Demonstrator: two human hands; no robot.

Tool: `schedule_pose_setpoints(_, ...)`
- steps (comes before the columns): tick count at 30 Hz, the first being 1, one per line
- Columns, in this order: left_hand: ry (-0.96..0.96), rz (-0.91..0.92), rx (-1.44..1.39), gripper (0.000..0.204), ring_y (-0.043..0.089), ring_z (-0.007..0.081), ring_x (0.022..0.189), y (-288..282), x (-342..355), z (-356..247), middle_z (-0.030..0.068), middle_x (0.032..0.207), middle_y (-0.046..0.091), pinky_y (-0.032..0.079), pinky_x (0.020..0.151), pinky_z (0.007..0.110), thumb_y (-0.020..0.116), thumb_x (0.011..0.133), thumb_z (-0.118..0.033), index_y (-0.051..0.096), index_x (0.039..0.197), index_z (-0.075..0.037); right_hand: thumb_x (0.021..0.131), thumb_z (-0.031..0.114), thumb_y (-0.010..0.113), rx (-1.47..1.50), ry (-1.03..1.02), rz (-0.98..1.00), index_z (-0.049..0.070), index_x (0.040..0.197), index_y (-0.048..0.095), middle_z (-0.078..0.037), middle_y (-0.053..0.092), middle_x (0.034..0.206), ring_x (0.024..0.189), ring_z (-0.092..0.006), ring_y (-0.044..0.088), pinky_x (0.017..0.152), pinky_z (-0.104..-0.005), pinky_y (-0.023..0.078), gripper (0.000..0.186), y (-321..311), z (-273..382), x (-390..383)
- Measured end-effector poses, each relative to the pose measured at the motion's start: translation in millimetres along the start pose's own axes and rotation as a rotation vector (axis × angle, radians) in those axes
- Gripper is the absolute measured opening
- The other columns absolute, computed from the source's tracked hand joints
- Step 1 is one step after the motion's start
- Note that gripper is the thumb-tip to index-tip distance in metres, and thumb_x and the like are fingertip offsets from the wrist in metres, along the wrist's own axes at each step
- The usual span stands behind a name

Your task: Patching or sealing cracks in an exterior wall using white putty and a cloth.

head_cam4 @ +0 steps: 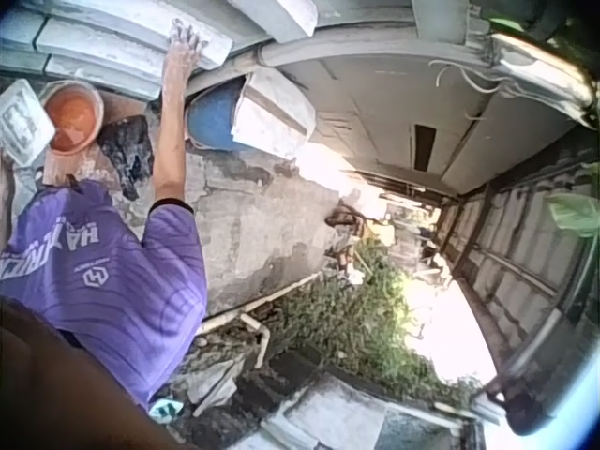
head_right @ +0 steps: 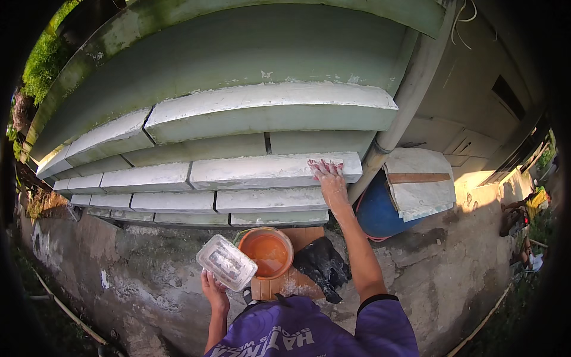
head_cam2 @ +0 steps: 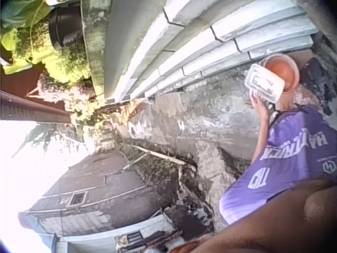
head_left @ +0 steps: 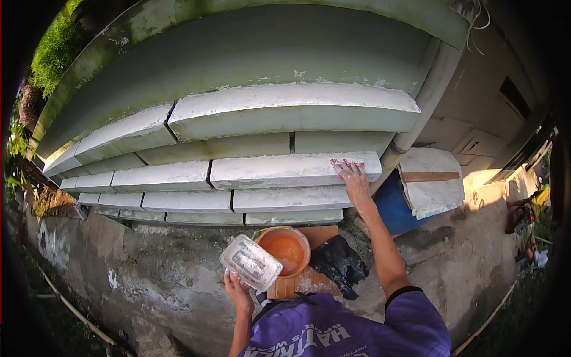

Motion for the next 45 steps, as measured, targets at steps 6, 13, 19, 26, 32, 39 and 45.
schedule_pose_setpoints(6, 0.014, -0.016, -0.019, 0.038, 0.055, 0.0020, 0.069, -3.8, -1.3, 4.1, -0.0041, 0.099, 0.059, 0.044, 0.052, 0.017, 0.057, 0.098, -0.023, 0.045, 0.131, -0.009, 0.075, -0.009, 0.050, 0.300, 0.095, 0.208, 0.005, 0.107, 0.068, -0.015, 0.065, 0.120, 0.116, -0.0343, 0.058, 0.101, -0.0438, 0.045, 0.039, -44.9, 6.2, -6.9)
schedule_pose_setpoints(13, -0.008, 0.039, 0.001, 0.037, 0.056, 0.0022, 0.070, 6.8, -2.3, 9.4, -0.0039, 0.097, 0.059, 0.046, 0.053, 0.018, 0.058, 0.098, -0.024, 0.046, 0.130, -0.010, 0.074, -0.010, 0.050, 0.121, 0.055, 0.035, 0.004, 0.115, 0.066, -0.016, 0.065, 0.120, 0.118, -0.0353, 0.057, 0.103, -0.0461, 0.042, 0.046, -10.7, -31.2, -11.2)
schedule_pose_setpoints(19, 0.029, -0.002, -0.037, 0.036, 0.055, 0.0019, 0.071, 8.0, -4.1, 9.9, -0.0041, 0.097, 0.059, 0.045, 0.053, 0.017, 0.057, 0.098, -0.024, 0.046, 0.129, -0.009, 0.071, -0.016, 0.049, 0.390, 0.023, 0.242, 0.008, 0.119, 0.064, -0.019, 0.064, 0.119, 0.108, -0.0392, 0.060, 0.094, -0.0420, 0.049, 0.056, -55.0, 15.8, -20.7)
schedule_pose_setpoints(26, 0.022, 0.088, -0.002, 0.037, 0.060, 0.0059, 0.074, 15.2, 2.8, 16.6, -0.0015, 0.101, 0.060, 0.048, 0.056, 0.020, 0.055, 0.099, -0.025, 0.045, 0.131, -0.008, 0.078, -0.008, 0.048, 0.149, 0.076, 0.008, 0.007, 0.116, 0.066, -0.015, 0.064, 0.123, 0.122, -0.0337, 0.055, 0.107, -0.0438, 0.039, 0.045, -9.8, -30.5, 3.9)
schedule_pose_setpoints(32, 0.057, 0.103, -0.044, 0.035, 0.062, 0.0056, 0.090, 34.0, 0.0, -7.9, 0.0007, 0.117, 0.060, 0.053, 0.063, 0.020, 0.053, 0.100, -0.019, 0.041, 0.130, -0.006, 0.087, -0.003, 0.049, 0.436, 0.077, 0.092, 0.001, 0.111, 0.064, -0.021, 0.068, 0.100, 0.094, -0.0403, 0.065, 0.081, -0.0462, 0.050, 0.029, -58.3, 34.7, -17.7)
schedule_pose_setpoints(39, 0.139, 0.219, -0.014, 0.039, 0.060, 0.0076, 0.102, 49.2, 5.8, -20.5, 0.0060, 0.133, 0.054, 0.053, 0.068, 0.020, 0.049, 0.100, -0.012, 0.036, 0.136, -0.002, 0.093, 0.009, 0.058, 1.025, 0.328, 0.319, -0.006, 0.105, 0.055, -0.020, 0.066, 0.078, 0.065, -0.0345, 0.064, 0.063, -0.0410, 0.050, 0.020, -111.8, 125.9, -42.5)
schedule_pose_setpoints(45, 0.141, 0.250, -0.054, 0.041, 0.057, 0.0082, 0.106, 56.6, 0.2, -33.6, 0.0080, 0.138, 0.050, 0.053, 0.072, 0.019, 0.051, 0.099, -0.007, 0.035, 0.136, -0.002, 0.092, 0.007, 0.057, 1.044, 0.019, 0.363, -0.002, 0.112, 0.057, -0.026, 0.066, 0.086, 0.081, -0.0449, 0.065, 0.068, -0.0425, 0.051, 0.022, -101.9, 187.8, -54.8)
Point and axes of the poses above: each hand's wrist, its own x-axis towards the middle knuckle, its own y-axis out of the palm, z = x × y, the point moved 4 cm from there along x, towards the middle knuckle
